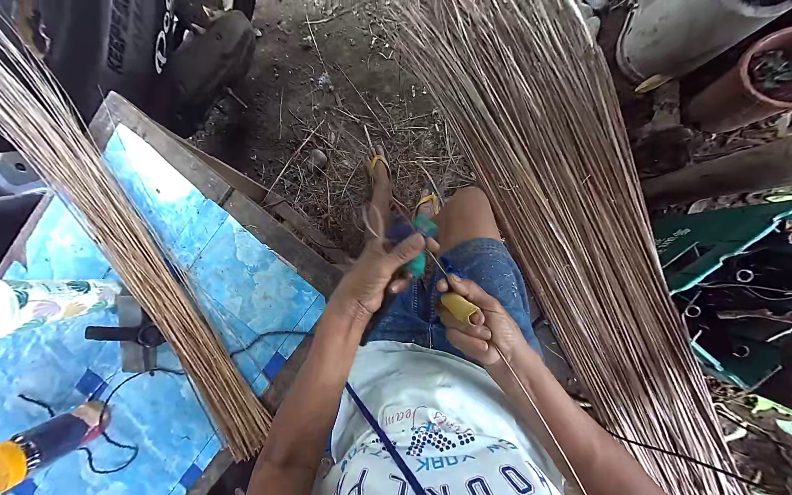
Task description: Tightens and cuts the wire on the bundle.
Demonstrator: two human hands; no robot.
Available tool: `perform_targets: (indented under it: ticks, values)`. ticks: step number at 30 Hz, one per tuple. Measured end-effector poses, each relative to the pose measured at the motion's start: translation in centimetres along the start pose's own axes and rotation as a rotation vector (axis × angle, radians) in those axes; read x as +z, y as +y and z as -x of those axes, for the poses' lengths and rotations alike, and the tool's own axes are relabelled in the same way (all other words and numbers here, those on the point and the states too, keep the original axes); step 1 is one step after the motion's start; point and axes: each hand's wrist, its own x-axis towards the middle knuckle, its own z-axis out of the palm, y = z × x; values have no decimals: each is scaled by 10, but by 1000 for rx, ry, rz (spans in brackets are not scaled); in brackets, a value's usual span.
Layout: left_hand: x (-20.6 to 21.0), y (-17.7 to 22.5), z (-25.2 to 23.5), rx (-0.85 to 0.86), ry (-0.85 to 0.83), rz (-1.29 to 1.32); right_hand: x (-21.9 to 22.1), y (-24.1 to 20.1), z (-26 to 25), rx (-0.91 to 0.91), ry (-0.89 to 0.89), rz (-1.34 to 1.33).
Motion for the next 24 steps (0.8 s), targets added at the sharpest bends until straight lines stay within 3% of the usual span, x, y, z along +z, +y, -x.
perform_targets:
  ticks: [3,7,9,11,14,16,20,22,24]
  values:
    - [14,-9,9,-51,-47,-37,0,0,-3,-47,-17,32]
    - [14,-7,6,-68,40,-154,15,13,11,-264,330,419]
    - [-6,1,-17,-42,211,-196,19,25,27,-290,444,555]
    - [-51,11,-47,26,505,-144,19,41,50,-266,470,619]
    - [-107,39,-70,140,839,11,14,46,76,-238,454,512]
    - [-88,53,-61,195,746,-44,4,37,77,-217,363,334]
    - [2,23,-8,105,162,-341,-14,19,50,-95,-58,-138]
    - [29,-6,10,26,-126,-299,-9,15,43,-28,-105,-209]
    - [36,-19,17,-19,-227,-113,-8,14,43,-4,-128,-212]
